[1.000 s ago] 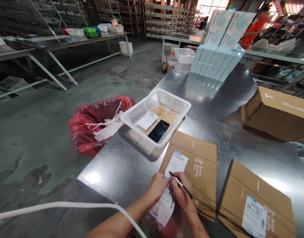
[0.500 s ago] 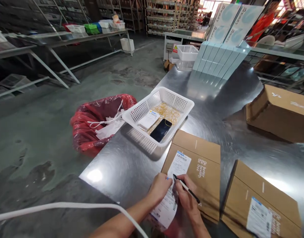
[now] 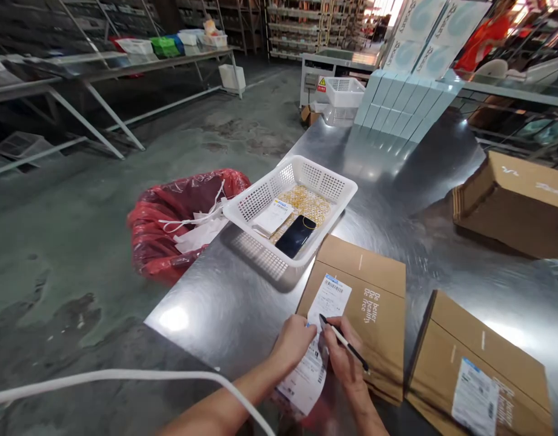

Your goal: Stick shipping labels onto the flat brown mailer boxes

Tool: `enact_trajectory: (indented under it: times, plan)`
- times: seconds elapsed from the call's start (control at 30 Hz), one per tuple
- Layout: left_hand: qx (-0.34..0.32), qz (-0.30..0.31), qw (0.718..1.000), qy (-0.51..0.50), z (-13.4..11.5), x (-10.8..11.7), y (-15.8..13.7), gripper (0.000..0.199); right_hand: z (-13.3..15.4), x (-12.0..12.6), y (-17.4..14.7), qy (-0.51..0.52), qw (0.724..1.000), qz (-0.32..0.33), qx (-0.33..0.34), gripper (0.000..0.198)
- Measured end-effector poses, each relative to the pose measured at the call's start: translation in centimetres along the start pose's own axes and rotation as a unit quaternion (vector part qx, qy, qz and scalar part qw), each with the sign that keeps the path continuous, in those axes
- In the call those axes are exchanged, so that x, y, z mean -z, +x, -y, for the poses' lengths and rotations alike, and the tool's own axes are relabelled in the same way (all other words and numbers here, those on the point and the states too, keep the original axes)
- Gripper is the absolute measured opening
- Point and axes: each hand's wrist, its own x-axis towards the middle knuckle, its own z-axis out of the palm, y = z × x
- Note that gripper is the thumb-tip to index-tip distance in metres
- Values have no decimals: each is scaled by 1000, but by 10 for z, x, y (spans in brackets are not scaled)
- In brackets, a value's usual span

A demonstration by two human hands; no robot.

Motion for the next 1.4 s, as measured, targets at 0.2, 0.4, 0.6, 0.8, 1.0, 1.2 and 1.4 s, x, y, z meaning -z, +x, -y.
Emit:
enact_trajectory:
  times: [0.2, 0.4, 0.6, 0.8, 1.0, 1.2, 1.4]
  plan:
    - [-5, 12, 1000, -18, 2, -2, 2, 23, -7, 3, 3, 92, 991, -37, -86, 22]
    - [-5, 7, 1000, -20, 4, -3, 1, 23, 2, 2, 11, 23, 997, 16, 67, 11]
    - [-1, 11, 1000, -1, -5, 2, -3, 32, 0, -1, 14, 4, 999, 18, 45, 15]
    - [1, 1, 1000, 17, -7, 2, -5, 31, -2, 2, 12, 9, 999, -5, 42, 12]
    - [-6, -6, 999, 42, -6, 0, -4, 29, 3, 3, 8, -30, 995, 5, 93, 18]
    - [-7, -5, 998, 55, -8, 1, -5, 32, 2, 0, 12, -56, 994, -3, 89, 15]
    - [-12, 0, 998, 62, -8, 2, -4, 32, -2, 0, 8, -51, 995, 27, 87, 15]
